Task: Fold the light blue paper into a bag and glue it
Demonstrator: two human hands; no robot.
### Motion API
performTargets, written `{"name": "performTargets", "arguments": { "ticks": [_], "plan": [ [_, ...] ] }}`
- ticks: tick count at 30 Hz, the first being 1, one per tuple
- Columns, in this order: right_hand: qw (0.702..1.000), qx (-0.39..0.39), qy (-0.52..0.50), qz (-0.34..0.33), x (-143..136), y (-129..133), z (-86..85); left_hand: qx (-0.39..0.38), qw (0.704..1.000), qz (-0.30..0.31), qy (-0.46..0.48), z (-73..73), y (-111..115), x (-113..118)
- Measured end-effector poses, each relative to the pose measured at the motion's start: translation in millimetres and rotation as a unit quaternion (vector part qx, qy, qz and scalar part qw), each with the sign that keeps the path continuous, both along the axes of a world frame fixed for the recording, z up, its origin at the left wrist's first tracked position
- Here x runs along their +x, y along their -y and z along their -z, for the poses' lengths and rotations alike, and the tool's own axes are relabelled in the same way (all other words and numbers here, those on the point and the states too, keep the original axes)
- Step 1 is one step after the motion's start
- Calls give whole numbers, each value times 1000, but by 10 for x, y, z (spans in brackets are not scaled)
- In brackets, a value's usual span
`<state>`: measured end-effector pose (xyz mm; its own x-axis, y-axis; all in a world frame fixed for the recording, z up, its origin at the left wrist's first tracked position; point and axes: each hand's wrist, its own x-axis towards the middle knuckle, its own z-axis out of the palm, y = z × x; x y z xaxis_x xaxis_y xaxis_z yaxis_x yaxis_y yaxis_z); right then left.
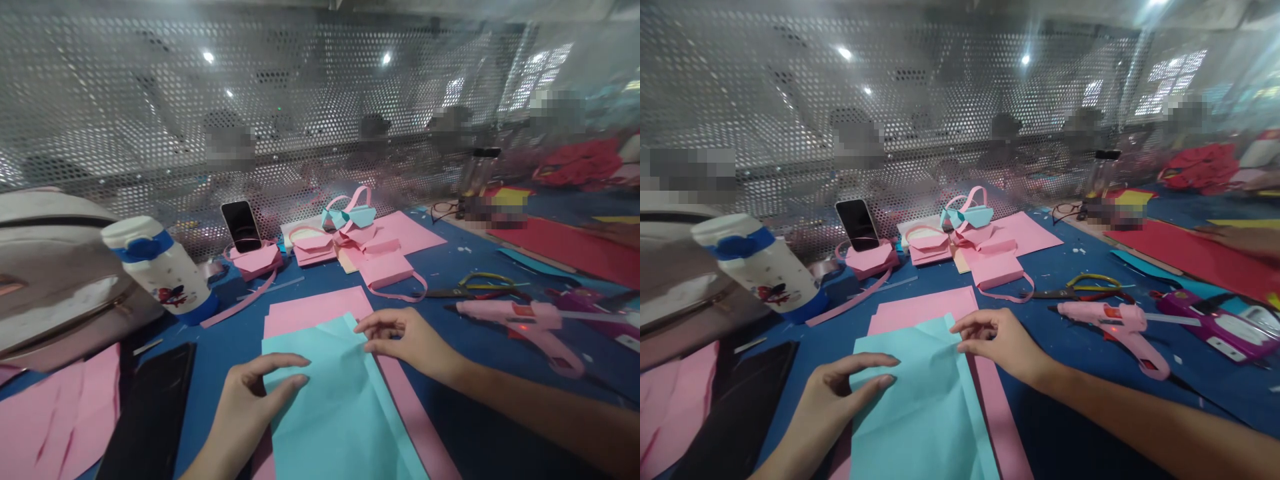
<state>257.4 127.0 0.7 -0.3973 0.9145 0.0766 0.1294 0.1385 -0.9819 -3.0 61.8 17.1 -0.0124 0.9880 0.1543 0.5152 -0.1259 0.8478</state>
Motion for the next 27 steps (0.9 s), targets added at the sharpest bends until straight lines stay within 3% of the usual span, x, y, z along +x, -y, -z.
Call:
{"name": "performTargets", "arguments": {
  "ticks": [8, 27],
  "plan": [
    [996, 57, 64, 21, 6, 10, -17, 7, 1000, 5, 17, -16, 12, 31],
    [995, 73, 68, 4, -8, 0, -19, -2, 1000, 3, 24, -45, 15, 40]
  ]
}}
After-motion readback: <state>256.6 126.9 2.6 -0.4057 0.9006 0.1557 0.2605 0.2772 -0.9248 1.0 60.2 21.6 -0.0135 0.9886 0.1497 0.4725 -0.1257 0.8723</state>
